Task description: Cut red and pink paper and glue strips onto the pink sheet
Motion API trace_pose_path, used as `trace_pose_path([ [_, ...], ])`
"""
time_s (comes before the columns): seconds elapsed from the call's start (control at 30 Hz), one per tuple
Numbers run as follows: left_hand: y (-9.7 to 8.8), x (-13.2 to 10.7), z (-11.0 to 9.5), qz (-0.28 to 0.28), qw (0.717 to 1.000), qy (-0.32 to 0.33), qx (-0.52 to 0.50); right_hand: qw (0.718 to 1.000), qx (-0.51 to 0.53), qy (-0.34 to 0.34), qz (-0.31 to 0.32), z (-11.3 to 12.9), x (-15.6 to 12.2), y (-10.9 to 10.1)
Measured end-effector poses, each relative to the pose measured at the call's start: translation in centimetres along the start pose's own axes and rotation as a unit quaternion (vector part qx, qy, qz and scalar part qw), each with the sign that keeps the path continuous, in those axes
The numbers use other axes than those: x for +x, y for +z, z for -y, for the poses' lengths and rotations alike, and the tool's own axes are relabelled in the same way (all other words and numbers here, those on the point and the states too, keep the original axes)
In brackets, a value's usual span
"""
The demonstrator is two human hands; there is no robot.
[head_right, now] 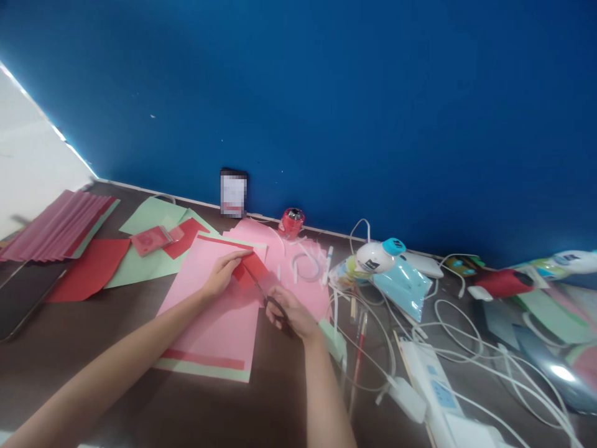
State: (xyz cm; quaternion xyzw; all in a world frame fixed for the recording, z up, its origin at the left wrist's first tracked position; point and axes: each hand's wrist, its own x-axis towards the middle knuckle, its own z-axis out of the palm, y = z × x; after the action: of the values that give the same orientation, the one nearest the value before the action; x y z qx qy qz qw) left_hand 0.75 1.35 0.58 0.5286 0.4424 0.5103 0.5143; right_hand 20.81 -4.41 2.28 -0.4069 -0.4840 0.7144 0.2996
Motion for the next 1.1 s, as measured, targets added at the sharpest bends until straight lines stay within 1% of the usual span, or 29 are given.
trace_pose_path([
  [0.17,0.02,-0.01,-0.06,0.002,1.0,0.001,-0.001,1.0,-0.006,-0.001,0.007,-0.36,0.06,-0.3],
  [0.37,0.12,0.03,-0.07,-0.008,1.0,0.0,-0.003,1.0,-0.018,-0.004,0.007,-0.24,0.03,-0.22],
  [0.63,-0.07,0.07,0.12,-0.001,1.0,0.01,0.005,1.0,-0.018,0.0,0.005,-0.18,0.02,-0.22],
  [0.77,-0.02,0.05,0.1,-0.003,1.0,0.006,0.001,1.0,-0.018,-0.003,0.011,-0.17,0.09,-0.27],
  [0.93,0.0,0.01,0.06,-0.007,1.0,0.006,0.003,1.0,-0.008,0.01,0.006,-0.3,0.22,-0.39],
  [1.1,0.02,-0.06,0.02,-0.011,1.0,-0.002,0.003,1.0,-0.002,0.001,0.011,-0.45,0.21,-0.44],
])
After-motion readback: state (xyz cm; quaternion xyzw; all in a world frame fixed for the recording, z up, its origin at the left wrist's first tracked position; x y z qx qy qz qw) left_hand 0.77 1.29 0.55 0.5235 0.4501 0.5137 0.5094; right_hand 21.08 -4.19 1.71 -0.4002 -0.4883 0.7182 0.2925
